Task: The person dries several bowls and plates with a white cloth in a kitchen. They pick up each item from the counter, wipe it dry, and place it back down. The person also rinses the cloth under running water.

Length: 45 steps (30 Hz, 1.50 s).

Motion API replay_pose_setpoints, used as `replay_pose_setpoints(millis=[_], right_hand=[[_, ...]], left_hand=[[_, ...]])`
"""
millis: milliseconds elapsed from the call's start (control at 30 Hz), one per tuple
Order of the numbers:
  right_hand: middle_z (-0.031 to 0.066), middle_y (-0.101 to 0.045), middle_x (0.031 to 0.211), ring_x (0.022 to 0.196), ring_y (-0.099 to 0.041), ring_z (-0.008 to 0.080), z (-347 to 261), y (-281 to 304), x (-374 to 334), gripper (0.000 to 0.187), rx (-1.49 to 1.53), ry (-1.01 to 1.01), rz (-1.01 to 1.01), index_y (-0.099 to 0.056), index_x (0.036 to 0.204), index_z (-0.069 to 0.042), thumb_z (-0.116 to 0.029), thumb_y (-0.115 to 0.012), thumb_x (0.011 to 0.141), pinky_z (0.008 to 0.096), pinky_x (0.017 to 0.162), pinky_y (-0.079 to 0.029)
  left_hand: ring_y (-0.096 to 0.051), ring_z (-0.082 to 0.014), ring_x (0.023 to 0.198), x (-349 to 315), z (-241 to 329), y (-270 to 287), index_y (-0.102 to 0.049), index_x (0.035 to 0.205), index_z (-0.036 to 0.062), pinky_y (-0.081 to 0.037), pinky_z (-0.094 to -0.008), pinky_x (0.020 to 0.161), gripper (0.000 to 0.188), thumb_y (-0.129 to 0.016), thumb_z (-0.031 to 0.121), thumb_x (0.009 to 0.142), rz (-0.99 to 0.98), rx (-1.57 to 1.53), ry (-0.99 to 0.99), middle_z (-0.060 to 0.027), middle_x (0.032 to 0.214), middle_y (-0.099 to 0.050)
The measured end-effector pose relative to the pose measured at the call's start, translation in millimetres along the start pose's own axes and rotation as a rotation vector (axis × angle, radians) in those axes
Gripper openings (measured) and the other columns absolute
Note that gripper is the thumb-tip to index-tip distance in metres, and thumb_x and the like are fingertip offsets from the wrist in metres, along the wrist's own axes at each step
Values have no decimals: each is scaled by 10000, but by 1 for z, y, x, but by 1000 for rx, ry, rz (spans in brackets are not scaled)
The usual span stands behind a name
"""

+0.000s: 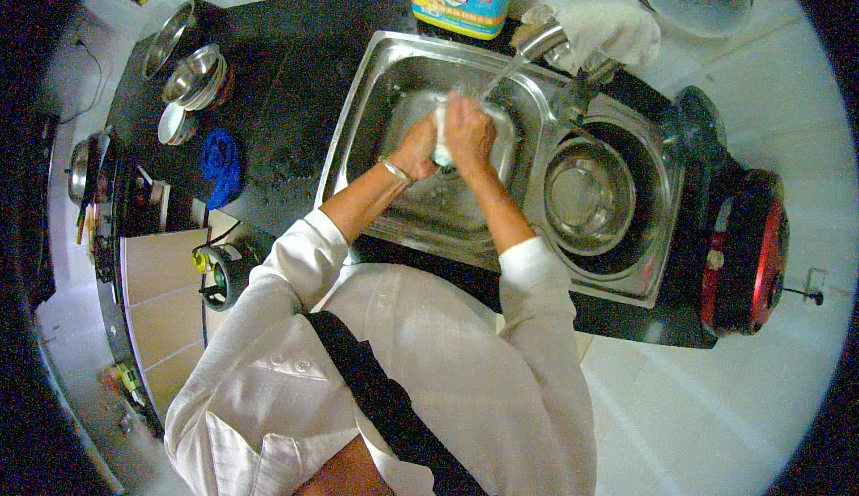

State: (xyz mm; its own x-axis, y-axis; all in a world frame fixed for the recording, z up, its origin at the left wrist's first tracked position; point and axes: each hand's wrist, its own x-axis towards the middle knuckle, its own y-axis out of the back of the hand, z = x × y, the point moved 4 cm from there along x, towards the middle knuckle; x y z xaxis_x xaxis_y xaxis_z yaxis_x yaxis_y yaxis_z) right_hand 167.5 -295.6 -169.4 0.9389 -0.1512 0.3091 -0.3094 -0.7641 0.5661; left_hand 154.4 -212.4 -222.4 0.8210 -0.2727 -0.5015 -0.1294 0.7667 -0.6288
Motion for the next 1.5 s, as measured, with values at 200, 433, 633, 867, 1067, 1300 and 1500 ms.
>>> replay_pose_setpoints(millis=[200,433,633,867,1067,1300,1500], right_hand=[[216,-564,645,583,-539,372,33,5,9,317,123,-137,-305,-630,864,-80,-368,-498,845,416,525,-423],[-6,-580,699,643,-519,103,37,31,0,278,667,-508,-558,-623,792,-55,-333,-631,784,255,610,-418],[5,-595,803,701,-526,103,45,39,6,221,531,-277,-376,-611,823,-48,-225,-693,718,264,646,-422],[17,-593,720,696,-541,93,13,53,13,177,477,-38,-323,-588,777,-23,-138,-702,703,245,631,-426],[-6,-577,684,577,-486,65,21,46,14,157,540,-173,-364,-601,792,-10,-130,-681,728,234,520,-393],[-16,-554,669,607,-474,65,-2,43,-4,143,503,-119,-336,-597,810,-22,-134,-659,747,226,553,-389],[49,-527,835,825,-497,138,-63,52,-44,62,749,166,-721,-533,783,-12,-23,-589,758,262,749,-394]], left_hand=[[-573,-169,877,-2,28,8,-568,1013,69,-450,-308,795,327,-437,335,876,-69,298,2,-66,975,-603],[-577,-146,847,-9,62,16,-582,1022,16,-444,-269,782,263,-534,125,788,-227,474,-128,-56,960,-612],[-586,-123,818,-12,62,18,-584,1014,0,-468,-229,743,331,-592,-67,689,-233,628,-121,-63,936,-620],[-585,-103,743,-18,83,12,-636,847,11,-471,-231,687,178,-661,-14,672,-185,1099,-503,-61,839,-634],[-531,-91,732,-6,84,27,-582,855,26,-454,-233,643,191,-695,54,705,-106,1065,-645,-23,813,-592],[-552,-243,839,-38,19,16,-519,986,29,-479,-422,818,455,-534,451,818,-19,263,325,-97,897,-564],[-577,-269,866,-21,5,-1,-486,1033,-8,-502,-402,752,483,-340,434,901,-272,-95,300,-142,965,-563]])
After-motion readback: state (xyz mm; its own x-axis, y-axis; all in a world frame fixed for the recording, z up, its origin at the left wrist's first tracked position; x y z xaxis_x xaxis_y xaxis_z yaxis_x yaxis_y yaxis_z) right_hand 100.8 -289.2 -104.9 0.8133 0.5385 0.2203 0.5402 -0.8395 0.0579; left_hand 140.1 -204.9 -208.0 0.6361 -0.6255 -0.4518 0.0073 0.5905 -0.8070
